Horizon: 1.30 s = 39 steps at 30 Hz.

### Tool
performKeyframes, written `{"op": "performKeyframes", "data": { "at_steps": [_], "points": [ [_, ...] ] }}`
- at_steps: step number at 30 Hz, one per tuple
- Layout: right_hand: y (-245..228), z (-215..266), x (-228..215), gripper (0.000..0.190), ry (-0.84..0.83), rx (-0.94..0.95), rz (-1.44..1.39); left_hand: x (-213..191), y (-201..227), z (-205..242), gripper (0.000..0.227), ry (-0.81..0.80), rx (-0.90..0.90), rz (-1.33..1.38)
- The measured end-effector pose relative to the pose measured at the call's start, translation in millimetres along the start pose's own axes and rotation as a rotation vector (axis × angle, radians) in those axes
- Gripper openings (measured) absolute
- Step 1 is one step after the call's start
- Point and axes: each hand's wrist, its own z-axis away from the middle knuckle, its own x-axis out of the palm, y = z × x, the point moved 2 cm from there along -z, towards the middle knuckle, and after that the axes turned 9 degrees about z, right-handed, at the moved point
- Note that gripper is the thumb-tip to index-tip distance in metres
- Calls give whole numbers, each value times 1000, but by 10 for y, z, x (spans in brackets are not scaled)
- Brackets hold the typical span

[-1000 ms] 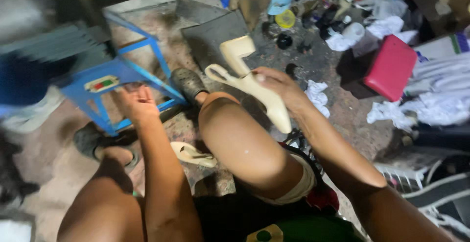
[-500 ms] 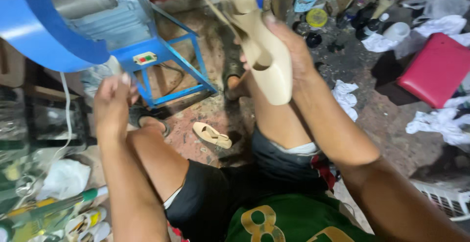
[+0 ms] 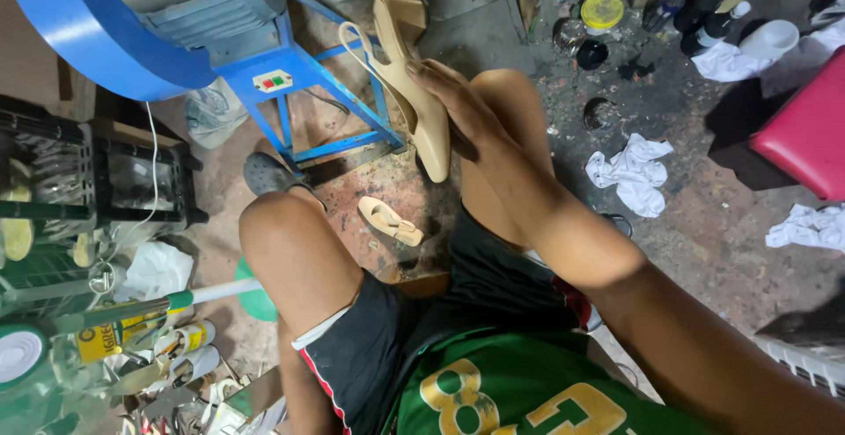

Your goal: The person uses a bench grinder to smooth the edges of a beige shoe sole. They hold the sole with both hands and press it against the rotating grinding wheel, rotating the object to treat different sections. The person periodically inspects the sole during the process.

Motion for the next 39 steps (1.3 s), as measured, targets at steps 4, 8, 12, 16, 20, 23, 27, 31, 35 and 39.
{"op": "performKeyframes", "data": {
  "at_steps": [4, 8, 12, 16, 20, 23, 27, 31, 35, 39],
  "points": [
    [-19, -45, 128, 41, -29, -23, -12, -302, -511, 259, 44, 40, -73, 23],
    [-28, 7, 218, 43, -80, -1, -4, -578, -925, 535, 41, 72, -135, 20],
    [-58, -39, 294, 44, -90, -21, 69, -634, -1015, 653, 38, 87, -136, 23],
    [-26, -47, 338, 47, -77, -30, 110, -563, -781, 705, 35, 61, -113, 10],
    [43, -25, 360, 49, -45, -25, 193, -610, -578, 932, 33, 49, -101, 3],
    [21, -42, 352, 50, -34, -57, 253, -346, -430, 850, 31, -3, -32, -14],
    [103, -26, 255, 51, 36, 10, 217, 59, -227, 734, 28, -87, 203, -90],
    [141, -6, 166, 47, 157, -99, 577, 487, 569, 953, 26, -197, 742, -147],
    [-5, 76, 257, 48, 289, -369, 1015, 1034, 1580, 1596, 25, -392, 887, 206],
    [-109, 276, 476, 48, 422, -550, 1240, 1851, 2067, 2259, 31, -699, 1073, 80]
  ]
}}
